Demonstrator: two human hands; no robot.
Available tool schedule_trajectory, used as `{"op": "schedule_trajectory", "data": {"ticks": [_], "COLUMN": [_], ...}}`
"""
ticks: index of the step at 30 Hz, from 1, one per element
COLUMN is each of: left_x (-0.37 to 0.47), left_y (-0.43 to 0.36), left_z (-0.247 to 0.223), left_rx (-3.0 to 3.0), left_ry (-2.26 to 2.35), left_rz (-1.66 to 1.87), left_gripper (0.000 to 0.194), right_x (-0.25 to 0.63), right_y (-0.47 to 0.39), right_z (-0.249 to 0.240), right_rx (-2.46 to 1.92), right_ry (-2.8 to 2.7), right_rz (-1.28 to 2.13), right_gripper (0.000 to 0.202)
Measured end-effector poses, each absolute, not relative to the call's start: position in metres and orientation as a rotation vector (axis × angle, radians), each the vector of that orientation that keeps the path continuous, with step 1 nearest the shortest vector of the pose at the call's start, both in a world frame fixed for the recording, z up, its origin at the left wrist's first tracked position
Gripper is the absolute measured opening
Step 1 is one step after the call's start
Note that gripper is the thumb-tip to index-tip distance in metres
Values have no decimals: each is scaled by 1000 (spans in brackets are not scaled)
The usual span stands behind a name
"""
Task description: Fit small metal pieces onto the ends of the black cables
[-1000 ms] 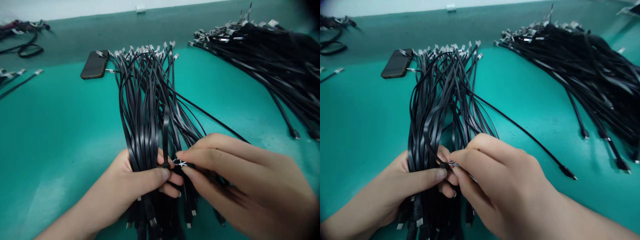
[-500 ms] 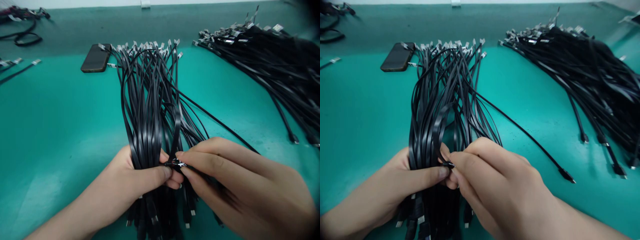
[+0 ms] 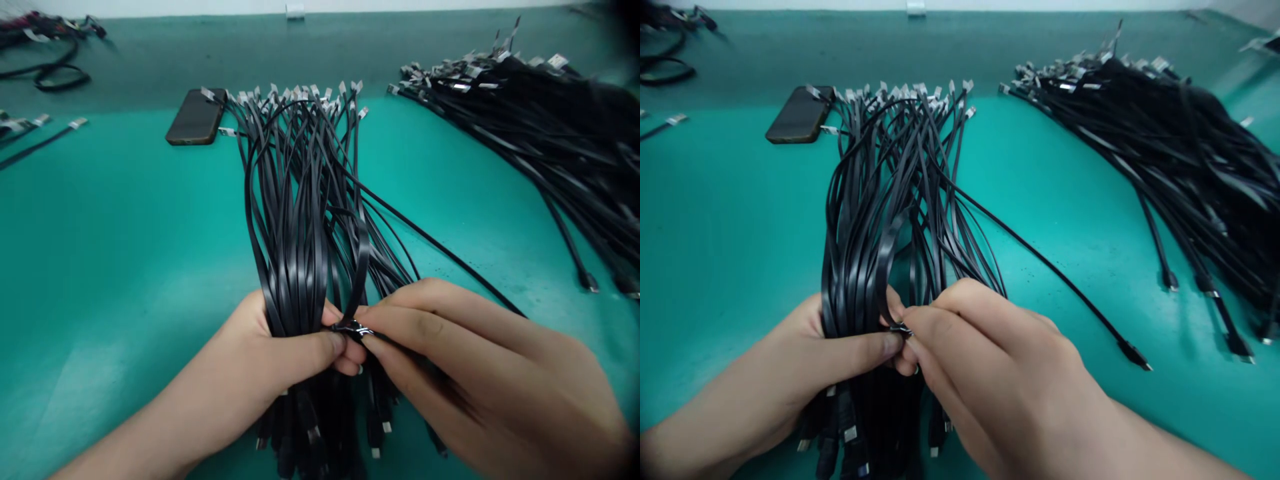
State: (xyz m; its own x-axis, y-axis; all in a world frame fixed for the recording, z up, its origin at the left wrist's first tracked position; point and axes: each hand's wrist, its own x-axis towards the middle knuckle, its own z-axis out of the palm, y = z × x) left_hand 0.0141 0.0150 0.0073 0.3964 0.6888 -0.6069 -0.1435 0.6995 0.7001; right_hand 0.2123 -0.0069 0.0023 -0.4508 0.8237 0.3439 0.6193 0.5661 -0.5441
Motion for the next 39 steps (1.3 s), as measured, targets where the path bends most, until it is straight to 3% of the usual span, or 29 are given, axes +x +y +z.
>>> {"op": "schedule_trajectory", "data": {"ticks": [9, 39], "left_x": [11, 13], "left_y": [9, 13], "left_z": [-11, -2], "left_rx": [625, 705], "left_ry": [984, 1041], "left_rz": [616, 557], "left_gripper": [9, 13], "right_x": [211, 210], "right_y": [-6, -2], "right_z": [4, 5], "right_rx": [-1163, -1079], "right_ry": [-2208, -2207], "right_rz": [428, 559], "right_gripper": [18, 20]}}
